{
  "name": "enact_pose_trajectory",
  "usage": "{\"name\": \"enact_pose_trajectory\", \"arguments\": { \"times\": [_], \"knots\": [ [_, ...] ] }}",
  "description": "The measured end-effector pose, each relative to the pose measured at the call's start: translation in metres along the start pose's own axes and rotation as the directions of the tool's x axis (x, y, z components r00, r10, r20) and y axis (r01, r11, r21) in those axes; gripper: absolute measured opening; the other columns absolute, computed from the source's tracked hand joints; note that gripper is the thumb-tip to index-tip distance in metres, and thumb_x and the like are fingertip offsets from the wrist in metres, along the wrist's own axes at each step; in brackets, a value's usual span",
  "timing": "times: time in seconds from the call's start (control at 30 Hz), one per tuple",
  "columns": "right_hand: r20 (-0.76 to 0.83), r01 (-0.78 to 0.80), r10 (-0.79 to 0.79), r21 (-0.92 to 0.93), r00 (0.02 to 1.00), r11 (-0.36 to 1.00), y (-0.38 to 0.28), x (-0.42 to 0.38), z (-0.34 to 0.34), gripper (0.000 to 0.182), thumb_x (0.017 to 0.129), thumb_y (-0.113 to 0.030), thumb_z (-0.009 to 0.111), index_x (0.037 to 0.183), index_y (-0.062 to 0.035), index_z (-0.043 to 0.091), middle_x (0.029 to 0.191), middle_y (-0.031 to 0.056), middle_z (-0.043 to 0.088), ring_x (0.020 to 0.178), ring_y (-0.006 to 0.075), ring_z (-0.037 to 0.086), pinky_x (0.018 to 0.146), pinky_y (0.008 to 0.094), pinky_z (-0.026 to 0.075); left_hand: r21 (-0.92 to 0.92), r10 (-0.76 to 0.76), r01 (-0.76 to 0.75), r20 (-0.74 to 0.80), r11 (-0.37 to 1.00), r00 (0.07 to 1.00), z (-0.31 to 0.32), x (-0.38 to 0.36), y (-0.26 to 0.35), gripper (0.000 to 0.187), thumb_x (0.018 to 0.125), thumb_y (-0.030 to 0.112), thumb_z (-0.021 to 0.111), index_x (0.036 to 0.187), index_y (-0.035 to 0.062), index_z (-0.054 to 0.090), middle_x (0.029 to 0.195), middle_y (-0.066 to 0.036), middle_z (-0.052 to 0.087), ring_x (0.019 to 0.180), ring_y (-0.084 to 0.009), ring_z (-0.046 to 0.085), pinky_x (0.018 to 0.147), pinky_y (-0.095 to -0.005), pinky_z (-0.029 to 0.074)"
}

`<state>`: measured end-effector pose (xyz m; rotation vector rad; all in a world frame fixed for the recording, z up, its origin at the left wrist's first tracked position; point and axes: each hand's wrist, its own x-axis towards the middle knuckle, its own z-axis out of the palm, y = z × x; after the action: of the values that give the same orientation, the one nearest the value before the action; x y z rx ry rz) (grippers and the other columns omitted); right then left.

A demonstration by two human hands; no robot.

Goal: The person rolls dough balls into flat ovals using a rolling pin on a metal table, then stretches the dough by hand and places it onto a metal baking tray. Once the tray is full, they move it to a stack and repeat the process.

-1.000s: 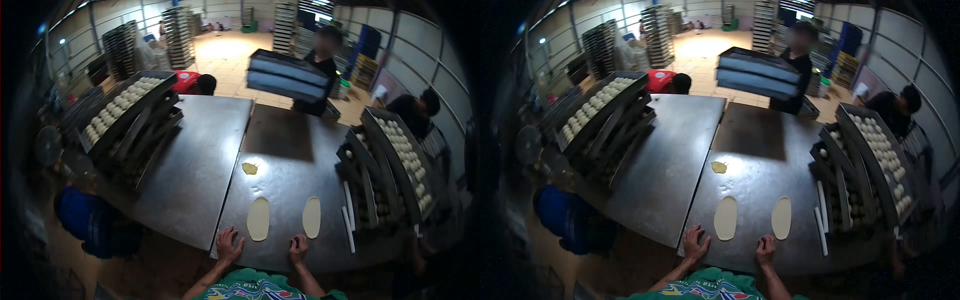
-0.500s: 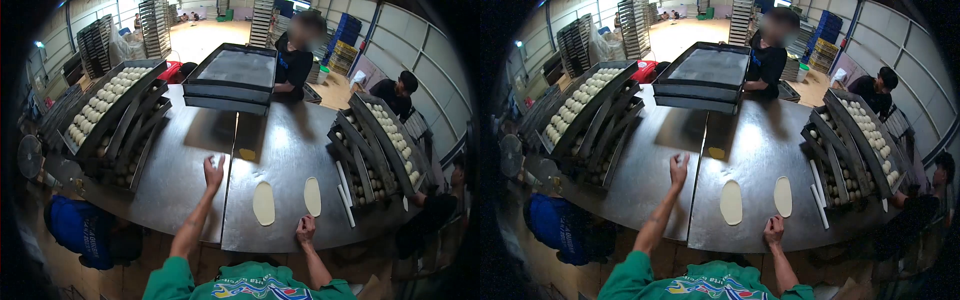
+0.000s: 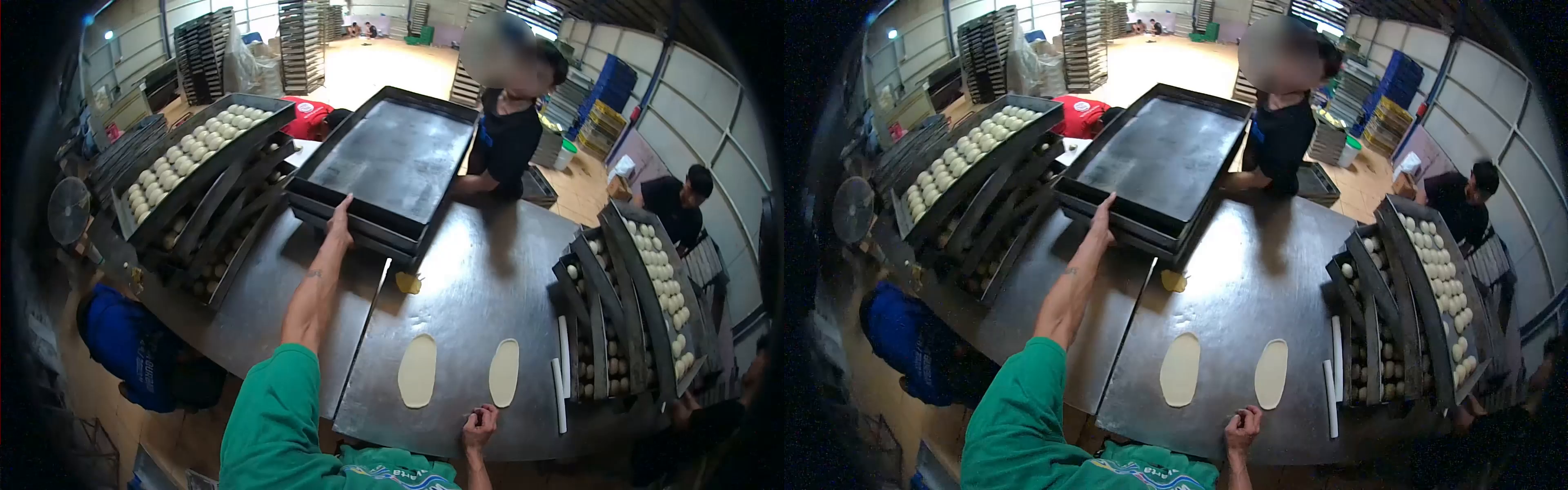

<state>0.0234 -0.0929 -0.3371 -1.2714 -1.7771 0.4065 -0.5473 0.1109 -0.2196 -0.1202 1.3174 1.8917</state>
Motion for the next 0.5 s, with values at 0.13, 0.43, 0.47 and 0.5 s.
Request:
{"name": "enact_pose_trajectory", "arguments": {
  "times": [0.13, 0.43, 0.47, 0.5],
  "knots": [
    [0.070, -0.185, 0.182, 0.042, 0.981, 0.982, -0.003, 0.001, -0.006, 0.009, 0.077, -0.001, 0.060, 0.085, 0.0008, 0.062, 0.102, 0.0174, 0.057, 0.065, 0.0257, 0.060, 0.053, 0.0314, 0.049, 0.180, 0.062, -0.027, -0.197, 0.983, 0.978, -0.015, -0.025, 0.014, 0.057, 0.059, 0.029, 0.066, 0.106, -0.0018, 0.057, 0.103, -0.014, 0.057, 0.089, -0.0272, 0.056, 0.079, -0.0516, 0.047],
    [0.155, -0.042, -0.029, 0.433, 0.987, 0.901, -0.082, 0.129, 0.110, 0.028, 0.082, -0.009, 0.065, 0.106, 0.0032, 0.058, 0.100, 0.0184, 0.060, 0.091, 0.0319, 0.060, 0.079, 0.0376, 0.048, 0.223, 0.176, -0.123, -0.236, 0.967, 0.956, -0.046, -0.065, 0.024, 0.036, 0.059, 0.023, 0.060, 0.090, 0.0047, 0.053, 0.088, -0.013, 0.052, 0.079, -0.0278, 0.052, 0.068, -0.0488, 0.045],
    [0.218, -0.097, -0.008, 0.467, 0.976, 0.879, -0.095, 0.151, 0.134, 0.028, 0.085, -0.012, 0.064, 0.107, 0.0037, 0.058, 0.103, 0.0192, 0.060, 0.093, 0.0323, 0.060, 0.081, 0.0372, 0.048, 0.164, 0.151, -0.110, -0.264, 0.980, 0.953, -0.064, -0.047, 0.019, 0.030, 0.059, 0.022, 0.060, 0.084, 0.0067, 0.052, 0.084, -0.011, 0.050, 0.076, -0.0264, 0.050, 0.066, -0.0470, 0.046],
    [0.273, -0.139, -0.002, 0.497, 0.962, 0.856, -0.103, 0.172, 0.162, 0.031, 0.089, -0.019, 0.062, 0.109, 0.0040, 0.057, 0.104, 0.0214, 0.060, 0.094, 0.0331, 0.060, 0.081, 0.0368, 0.048, 0.176, 0.161, -0.116, -0.270, 0.978, 0.949, -0.070, -0.057, 0.020, 0.030, 0.059, 0.022, 0.060, 0.084, 0.0067, 0.052, 0.084, -0.011, 0.050, 0.076, -0.0264, 0.050, 0.066, -0.0470, 0.046]
  ]
}}
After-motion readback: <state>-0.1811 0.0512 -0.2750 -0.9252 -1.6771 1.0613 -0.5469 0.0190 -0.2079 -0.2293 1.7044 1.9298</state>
